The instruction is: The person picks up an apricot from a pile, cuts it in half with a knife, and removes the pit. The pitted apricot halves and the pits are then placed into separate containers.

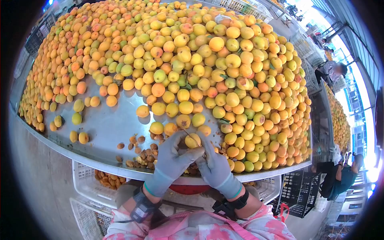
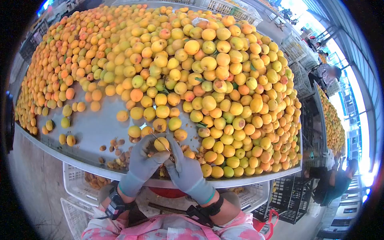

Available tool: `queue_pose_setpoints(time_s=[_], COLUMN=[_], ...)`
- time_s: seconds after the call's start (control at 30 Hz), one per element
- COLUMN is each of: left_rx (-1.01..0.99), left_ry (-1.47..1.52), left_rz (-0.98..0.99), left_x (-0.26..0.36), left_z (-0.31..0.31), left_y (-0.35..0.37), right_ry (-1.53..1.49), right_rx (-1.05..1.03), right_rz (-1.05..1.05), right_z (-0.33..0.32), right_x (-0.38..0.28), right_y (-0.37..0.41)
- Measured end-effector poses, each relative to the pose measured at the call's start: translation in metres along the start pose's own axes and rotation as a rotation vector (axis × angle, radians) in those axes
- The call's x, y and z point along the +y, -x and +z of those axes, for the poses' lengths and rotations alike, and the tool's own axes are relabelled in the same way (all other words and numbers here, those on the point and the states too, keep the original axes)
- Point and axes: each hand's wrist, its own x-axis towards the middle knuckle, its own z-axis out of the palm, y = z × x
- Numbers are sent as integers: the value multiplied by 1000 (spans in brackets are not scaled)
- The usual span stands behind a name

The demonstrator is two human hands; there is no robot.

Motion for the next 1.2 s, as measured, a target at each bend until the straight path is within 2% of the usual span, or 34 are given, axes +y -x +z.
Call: queue_pose_setpoints(time_s=[0.1,0.33,0.43,0.53,0.6,0.73,0.83,0.93,1.0,1.03,1.1,1.2], left_rx=[3,-13,-53,-46,-91,-102,-134,-86,-79,-80,-77,-103], left_ry=[-101,-70,-159,-86,-188,-214,-135,-86,232,233,237,181], left_rz=[-6,-41,-40,-78,-15,-31,-79,-74,-73,-70,-184,-175], left_x=[-5,-4,-6,-4,-8,0,-11,-15,-13,-13,-13,-7], left_z=[-4,-5,-6,-4,-7,-4,-5,0,7,6,3,-3], left_y=[0,0,0,1,1,3,2,1,1,1,3,4], right_ry=[6,67,41,25,-74,-131,-152,-49,-118,-116,-50,-54], right_rx=[-104,-117,-89,-118,-192,-199,-206,-137,0,1,26,-6], right_rz=[83,102,80,80,160,152,138,109,88,86,71,79], right_z=[-3,-9,-12,-17,-22,-25,-26,-17,-9,-9,-11,-13], right_x=[-3,-8,-8,-8,-10,-5,-4,-5,1,0,-5,-11], right_y=[3,4,5,4,2,4,5,5,5,3,2,1])
